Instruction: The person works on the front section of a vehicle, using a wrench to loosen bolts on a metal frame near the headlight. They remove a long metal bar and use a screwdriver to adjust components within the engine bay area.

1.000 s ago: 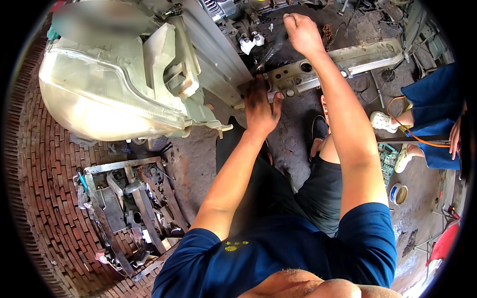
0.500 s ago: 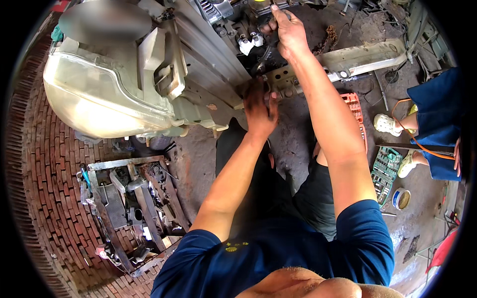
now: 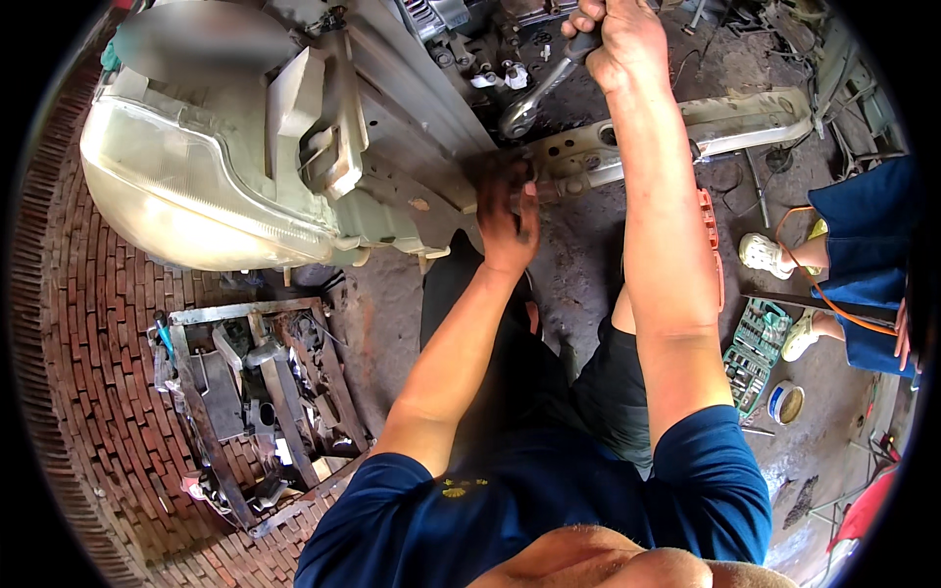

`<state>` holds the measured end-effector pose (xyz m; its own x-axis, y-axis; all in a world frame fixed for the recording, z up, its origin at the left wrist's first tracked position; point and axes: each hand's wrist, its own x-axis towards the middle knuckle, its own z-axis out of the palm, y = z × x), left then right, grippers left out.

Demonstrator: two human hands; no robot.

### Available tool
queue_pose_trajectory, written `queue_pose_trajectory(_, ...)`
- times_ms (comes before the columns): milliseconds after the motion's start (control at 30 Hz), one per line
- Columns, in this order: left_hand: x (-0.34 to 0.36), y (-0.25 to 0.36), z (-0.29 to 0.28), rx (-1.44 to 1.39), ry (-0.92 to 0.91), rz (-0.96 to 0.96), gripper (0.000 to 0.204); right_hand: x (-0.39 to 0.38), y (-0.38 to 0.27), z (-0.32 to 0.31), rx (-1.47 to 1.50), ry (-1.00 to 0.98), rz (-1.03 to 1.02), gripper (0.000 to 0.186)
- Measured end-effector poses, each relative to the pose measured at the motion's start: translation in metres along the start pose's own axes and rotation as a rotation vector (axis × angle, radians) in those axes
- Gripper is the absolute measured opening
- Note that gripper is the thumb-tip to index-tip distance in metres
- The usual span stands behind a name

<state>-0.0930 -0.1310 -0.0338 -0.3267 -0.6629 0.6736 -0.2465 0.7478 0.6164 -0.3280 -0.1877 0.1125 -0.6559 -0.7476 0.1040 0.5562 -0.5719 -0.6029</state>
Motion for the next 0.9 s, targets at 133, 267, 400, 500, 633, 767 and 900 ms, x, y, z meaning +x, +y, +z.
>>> queue_pose_trajectory(133,0.0,0.0,0.0,-0.005,-0.01,-0.028,0.024,-0.002,-0.004,0.008,0.054,-0.002,0.107,0.024)
queue_pose_trajectory(267,0.0,-0.001,-0.002,0.033,-0.027,-0.014,0.024,0.0,-0.004,0.02,0.096,-0.012,-0.022,0.027)
queue_pose_trajectory(400,0.001,0.0,-0.004,0.013,-0.066,-0.066,0.024,-0.005,0.01,0.034,0.04,0.083,-0.126,0.029)
queue_pose_trajectory(500,0.004,0.004,-0.002,-0.025,-0.081,-0.081,0.028,-0.001,0.022,0.032,0.077,0.078,-0.191,0.031)
queue_pose_trajectory(633,0.004,0.002,-0.001,0.04,-0.046,-0.018,0.041,-0.004,0.023,0.039,0.126,0.099,-0.161,0.031)
queue_pose_trajectory(767,0.01,0.006,-0.002,0.028,-0.086,0.028,0.055,-0.005,0.022,0.045,0.056,0.096,-0.211,0.031)
queue_pose_trajectory(900,0.012,0.005,-0.001,-0.013,-0.099,0.035,0.061,-0.02,0.016,0.072,-0.002,0.102,-0.192,0.03)
